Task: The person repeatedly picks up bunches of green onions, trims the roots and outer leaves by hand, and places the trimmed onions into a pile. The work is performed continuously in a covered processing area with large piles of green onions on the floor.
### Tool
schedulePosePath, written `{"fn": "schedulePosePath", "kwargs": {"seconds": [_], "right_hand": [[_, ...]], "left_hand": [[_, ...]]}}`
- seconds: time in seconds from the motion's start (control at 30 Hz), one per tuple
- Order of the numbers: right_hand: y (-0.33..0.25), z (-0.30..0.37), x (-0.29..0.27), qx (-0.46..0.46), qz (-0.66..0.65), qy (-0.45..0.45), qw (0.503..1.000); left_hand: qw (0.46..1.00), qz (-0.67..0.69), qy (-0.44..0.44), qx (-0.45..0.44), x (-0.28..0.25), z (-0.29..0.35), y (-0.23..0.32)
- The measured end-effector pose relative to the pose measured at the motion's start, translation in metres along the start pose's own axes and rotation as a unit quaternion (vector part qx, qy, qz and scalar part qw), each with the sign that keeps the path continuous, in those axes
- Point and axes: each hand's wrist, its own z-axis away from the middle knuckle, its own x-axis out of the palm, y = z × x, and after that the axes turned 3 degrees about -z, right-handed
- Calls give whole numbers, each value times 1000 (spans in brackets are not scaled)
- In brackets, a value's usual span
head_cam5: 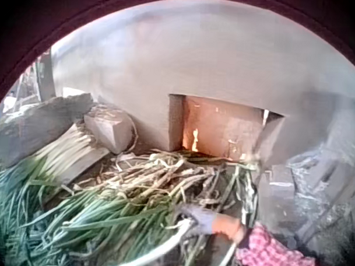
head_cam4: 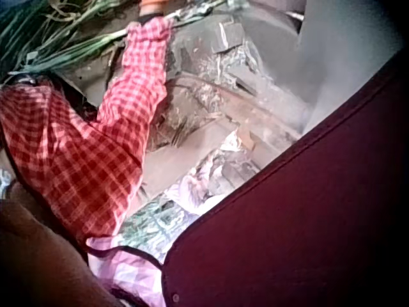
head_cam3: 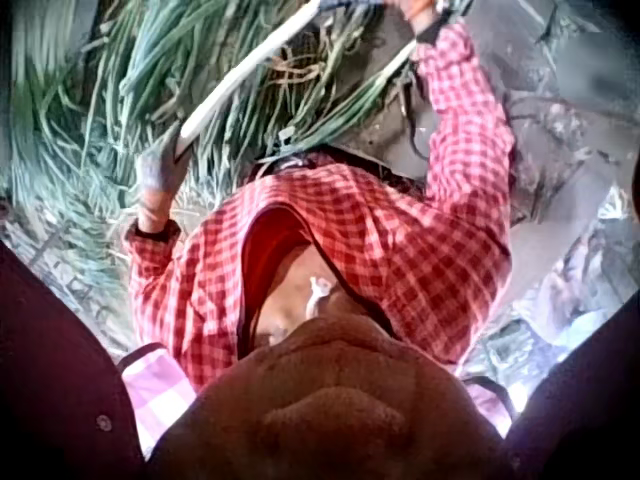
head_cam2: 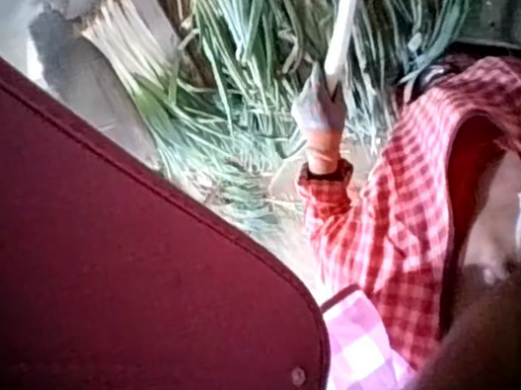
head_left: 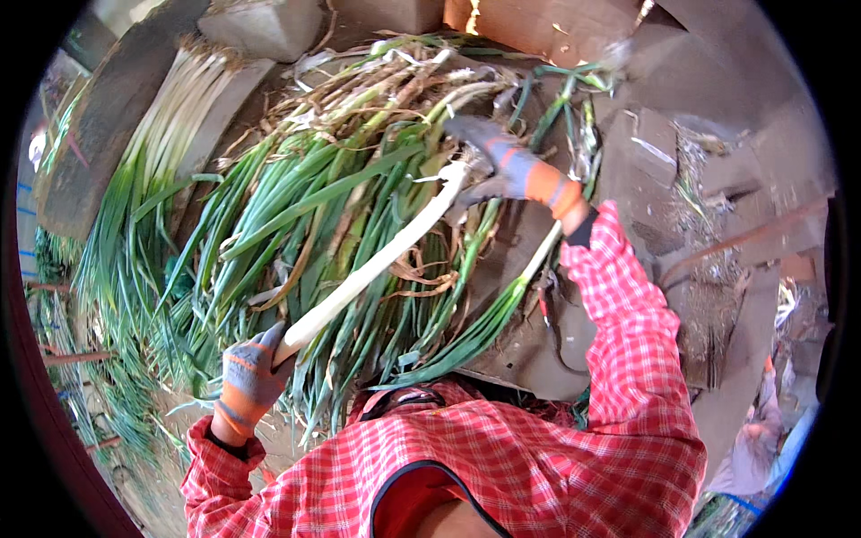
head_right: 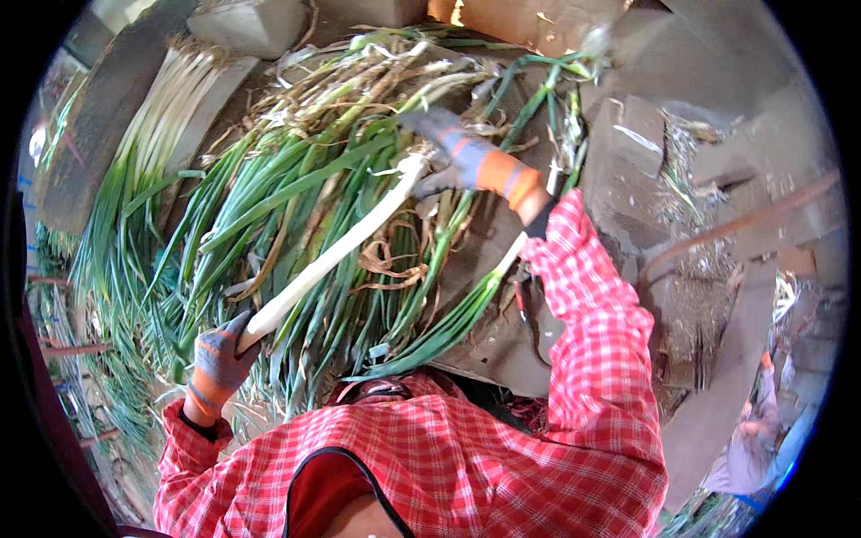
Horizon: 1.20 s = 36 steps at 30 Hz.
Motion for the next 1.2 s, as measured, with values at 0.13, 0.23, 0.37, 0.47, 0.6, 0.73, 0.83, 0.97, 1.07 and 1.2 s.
{"fn": "schedulePosePath", "kwargs": {"seconds": [0.13,0.23,0.37,0.47,0.6,0.73,0.83,0.97,1.07,1.2], "right_hand": [[5,21,6,214,-350,-201,890],[27,49,47,212,-580,27,786],[133,76,74,474,-305,267,782],[208,138,-34,429,-378,439,693],[185,159,-30,531,138,359,755],[116,199,68,726,62,193,658],[96,205,126,744,53,91,659],[109,201,135,763,10,229,605],[154,243,132,684,-209,335,613],[89,168,83,507,-205,426,721]], "left_hand": [[998,-24,26,57,-3,-2,13],[998,-8,22,60,11,6,17],[997,70,-28,27,24,-9,51],[977,164,-130,-41,19,-1,39],[855,423,-176,-244,27,-3,40],[798,532,-173,-223,50,-21,37],[746,606,-179,-211,63,-43,50],[765,593,-210,-138,78,-90,81],[705,659,-248,-85,100,-140,114],[660,696,-269,-92,143,-187,139]]}}
